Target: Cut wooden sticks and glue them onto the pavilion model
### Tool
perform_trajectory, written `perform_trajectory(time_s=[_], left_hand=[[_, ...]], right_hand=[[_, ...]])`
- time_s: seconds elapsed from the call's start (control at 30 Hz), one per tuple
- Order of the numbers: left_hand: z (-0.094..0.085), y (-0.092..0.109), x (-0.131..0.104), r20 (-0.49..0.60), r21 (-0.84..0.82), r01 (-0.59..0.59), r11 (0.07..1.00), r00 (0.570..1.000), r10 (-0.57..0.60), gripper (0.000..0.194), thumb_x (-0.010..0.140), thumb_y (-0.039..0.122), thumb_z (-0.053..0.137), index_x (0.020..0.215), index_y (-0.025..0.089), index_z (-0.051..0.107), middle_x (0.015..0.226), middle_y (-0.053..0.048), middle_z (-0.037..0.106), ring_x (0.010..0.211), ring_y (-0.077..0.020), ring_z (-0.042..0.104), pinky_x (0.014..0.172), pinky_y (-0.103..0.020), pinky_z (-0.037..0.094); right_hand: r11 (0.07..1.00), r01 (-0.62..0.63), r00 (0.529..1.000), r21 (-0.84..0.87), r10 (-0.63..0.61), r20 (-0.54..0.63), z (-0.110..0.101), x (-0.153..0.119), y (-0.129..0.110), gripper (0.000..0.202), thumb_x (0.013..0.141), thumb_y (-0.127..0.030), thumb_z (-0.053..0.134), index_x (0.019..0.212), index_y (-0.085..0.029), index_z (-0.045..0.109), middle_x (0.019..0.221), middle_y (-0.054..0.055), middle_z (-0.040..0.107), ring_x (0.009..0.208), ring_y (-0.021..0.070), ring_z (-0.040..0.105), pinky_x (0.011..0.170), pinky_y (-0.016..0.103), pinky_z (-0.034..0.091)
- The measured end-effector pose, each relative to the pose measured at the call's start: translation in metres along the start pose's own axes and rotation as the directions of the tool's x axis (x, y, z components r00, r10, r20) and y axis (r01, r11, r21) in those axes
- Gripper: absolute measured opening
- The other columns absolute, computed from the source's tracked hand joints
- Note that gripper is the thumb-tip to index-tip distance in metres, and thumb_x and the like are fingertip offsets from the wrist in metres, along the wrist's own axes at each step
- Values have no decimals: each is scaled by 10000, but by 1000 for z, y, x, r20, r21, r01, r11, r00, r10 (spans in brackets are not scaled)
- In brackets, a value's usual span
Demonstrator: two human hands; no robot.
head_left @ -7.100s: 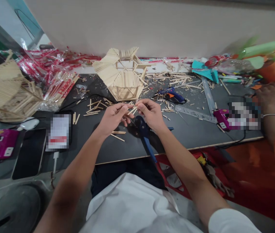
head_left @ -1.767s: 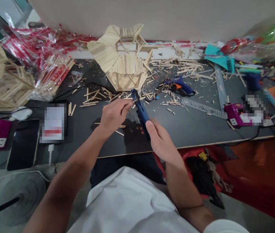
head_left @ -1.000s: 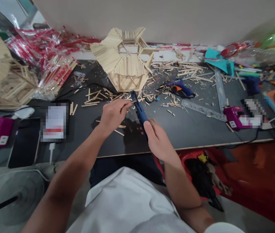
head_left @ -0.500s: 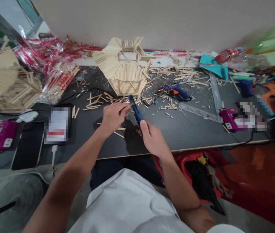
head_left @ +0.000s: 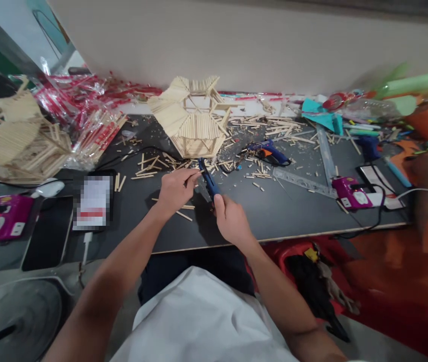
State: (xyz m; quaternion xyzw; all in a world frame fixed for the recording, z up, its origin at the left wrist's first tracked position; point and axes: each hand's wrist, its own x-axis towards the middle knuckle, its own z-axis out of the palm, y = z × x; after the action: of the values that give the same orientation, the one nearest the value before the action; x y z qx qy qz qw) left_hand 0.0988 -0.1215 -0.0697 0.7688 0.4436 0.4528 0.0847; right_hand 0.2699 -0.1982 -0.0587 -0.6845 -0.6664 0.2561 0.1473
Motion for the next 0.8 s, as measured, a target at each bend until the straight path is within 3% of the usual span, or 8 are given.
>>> perform_trajectory(time_s=[0.13,0.37,0.47,0.63,0.8], left_hand=[[-5,-7,2,-49,-16,20,1000,999,-20,166,956,239,606,881,181,743,698,5,748,608,-115,704,635,-198,535],[-19,4,11,-137,22,-83,996,987,85,136,939,132,624,1021,169,726,896,-42,796,802,-138,757,765,-210,579],[-21,9,11,-132,64,-84,994,987,92,175,930,111,622,1069,169,711,933,-49,799,806,-141,762,783,-213,588],[-19,9,6,-106,96,60,994,993,-50,167,937,171,626,1097,182,672,867,-17,800,668,-120,752,674,-188,583],[-18,7,5,-39,74,160,984,987,-157,287,983,216,563,1265,170,597,873,-15,803,657,-113,752,645,-183,579]], right_hand=[[982,-41,999,-185,44,13,8,2,-3,413,1081,-407,311,958,-182,634,879,101,742,786,234,690,614,314,256],[995,65,998,73,-66,10,-3,-9,3,478,1074,-443,265,1051,-170,656,931,99,730,863,238,680,736,321,414],[994,109,991,4,-108,-82,-10,-14,6,519,1062,-467,269,1203,-109,617,1032,154,705,956,293,646,846,395,449],[948,127,954,-291,-197,-227,-2,-18,15,574,1009,-506,429,1418,-107,484,1151,209,642,1015,369,573,871,523,437],[918,193,919,-346,-293,-264,12,-18,28,642,971,-477,532,1508,-158,380,1243,209,580,1132,370,528,944,545,412]])
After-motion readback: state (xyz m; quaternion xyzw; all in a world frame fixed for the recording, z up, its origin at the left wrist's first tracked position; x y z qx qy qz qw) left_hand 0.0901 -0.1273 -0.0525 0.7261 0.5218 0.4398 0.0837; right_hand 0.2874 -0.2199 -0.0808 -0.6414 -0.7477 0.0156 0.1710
